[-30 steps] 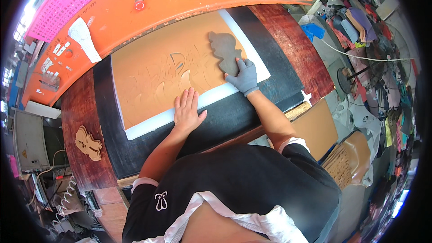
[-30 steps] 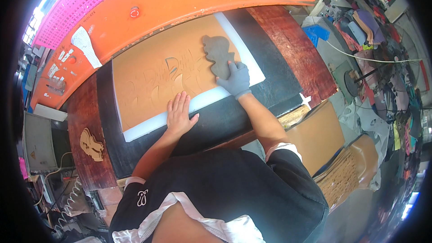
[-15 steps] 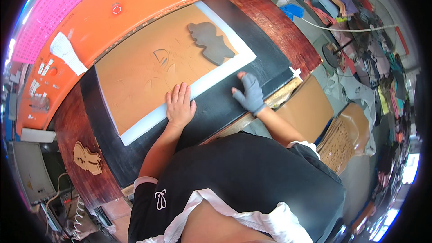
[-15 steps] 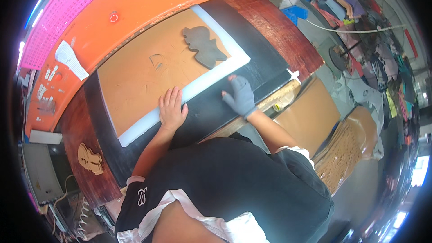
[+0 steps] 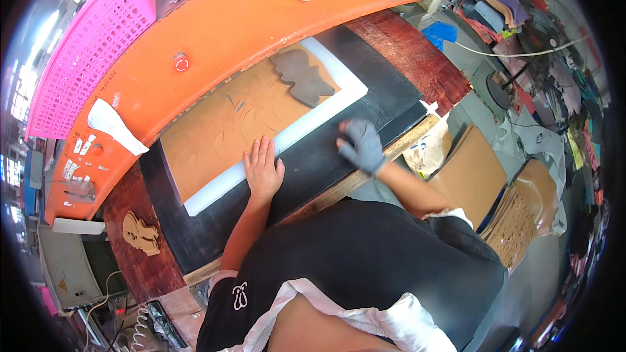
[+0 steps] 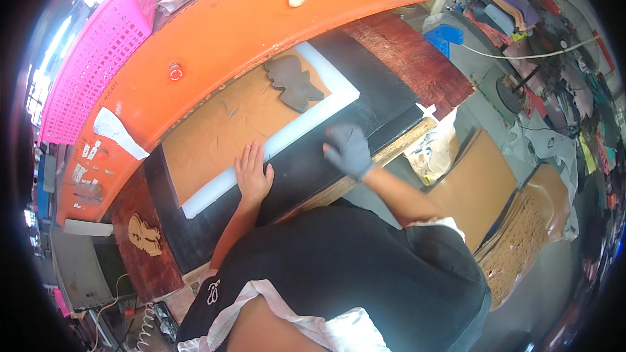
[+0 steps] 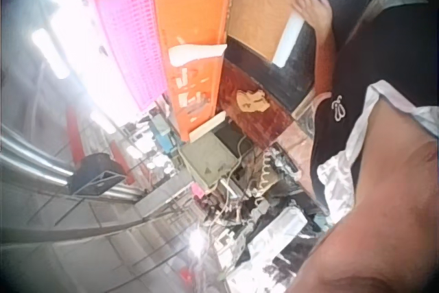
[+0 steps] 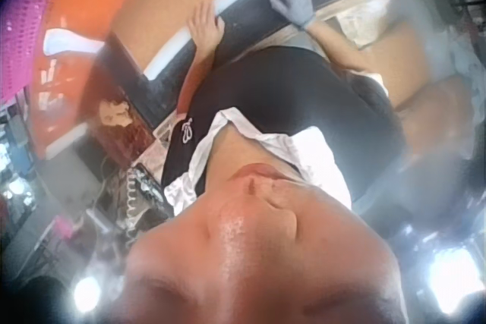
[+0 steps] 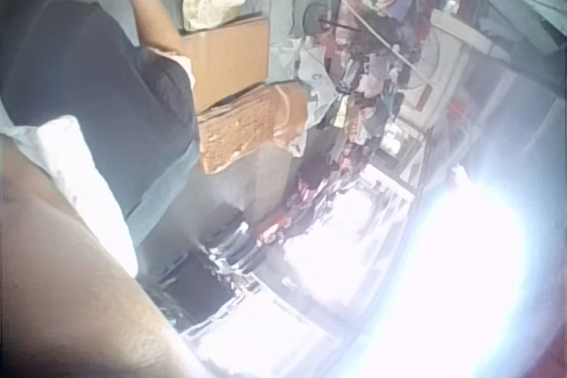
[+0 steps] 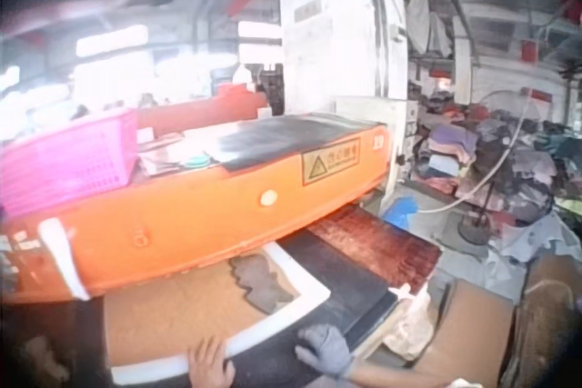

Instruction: The person removes cut-out shapes from a sheet of tan material on a press table, separating them by hand and stacking them. They then place a new sheet onto the press, align it, and continue removing cut pieces from the previous sheet.

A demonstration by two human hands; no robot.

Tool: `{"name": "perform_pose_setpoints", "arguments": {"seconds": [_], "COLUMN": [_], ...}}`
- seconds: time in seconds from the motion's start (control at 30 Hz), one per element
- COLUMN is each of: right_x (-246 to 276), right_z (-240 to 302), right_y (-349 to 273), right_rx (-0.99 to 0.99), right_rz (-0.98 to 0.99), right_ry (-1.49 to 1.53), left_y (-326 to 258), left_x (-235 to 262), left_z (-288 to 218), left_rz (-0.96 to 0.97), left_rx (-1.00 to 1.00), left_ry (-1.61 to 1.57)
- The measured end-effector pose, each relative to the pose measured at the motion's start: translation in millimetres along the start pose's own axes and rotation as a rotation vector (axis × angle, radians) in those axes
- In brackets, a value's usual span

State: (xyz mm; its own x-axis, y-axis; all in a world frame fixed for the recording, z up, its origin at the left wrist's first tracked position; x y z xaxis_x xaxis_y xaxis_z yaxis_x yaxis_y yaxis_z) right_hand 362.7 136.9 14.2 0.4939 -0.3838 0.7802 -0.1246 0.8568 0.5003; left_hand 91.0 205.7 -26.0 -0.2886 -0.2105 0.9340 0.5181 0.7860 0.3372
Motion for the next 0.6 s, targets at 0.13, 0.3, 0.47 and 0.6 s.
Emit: {"name": "perform_pose_setpoints", "arguments": {"seconds": [0.13, 0.3, 0.47, 0.6], "right_x": [-32, -66, -67, -66], "right_z": [-45, -53, -57, -59], "right_y": [97, 141, 138, 131], "right_rx": [-0.073, -0.15, -0.162, -0.101], "right_rz": [-0.028, 0.188, 0.152, 0.103], "right_ry": [-0.129, -0.073, 0.03, -0.002], "left_y": [17, 27, 21, 13], "left_x": [-4, 1, 4, 5], "left_z": [13, 16, 13, 8], "left_rz": [0.001, 0.027, 0.054, 0.084], "left_rx": [0.036, 0.052, 0.054, 0.058], "left_ry": [-0.038, -0.062, -0.1, -0.137]}}
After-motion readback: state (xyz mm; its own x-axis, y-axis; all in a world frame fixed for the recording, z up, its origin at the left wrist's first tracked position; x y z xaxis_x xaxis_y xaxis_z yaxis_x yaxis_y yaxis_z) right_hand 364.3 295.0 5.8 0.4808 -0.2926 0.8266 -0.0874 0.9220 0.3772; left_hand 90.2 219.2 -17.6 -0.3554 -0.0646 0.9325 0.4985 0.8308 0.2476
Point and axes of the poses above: each hand's wrist, its own y-axis towards the middle knuckle, its own x-axis out of the back of the hand, z = x × y, the point moved 1 cm from there along y, towards the middle knuckle, and after that the axes turned 9 degrees about z, right-handed, at the moved point
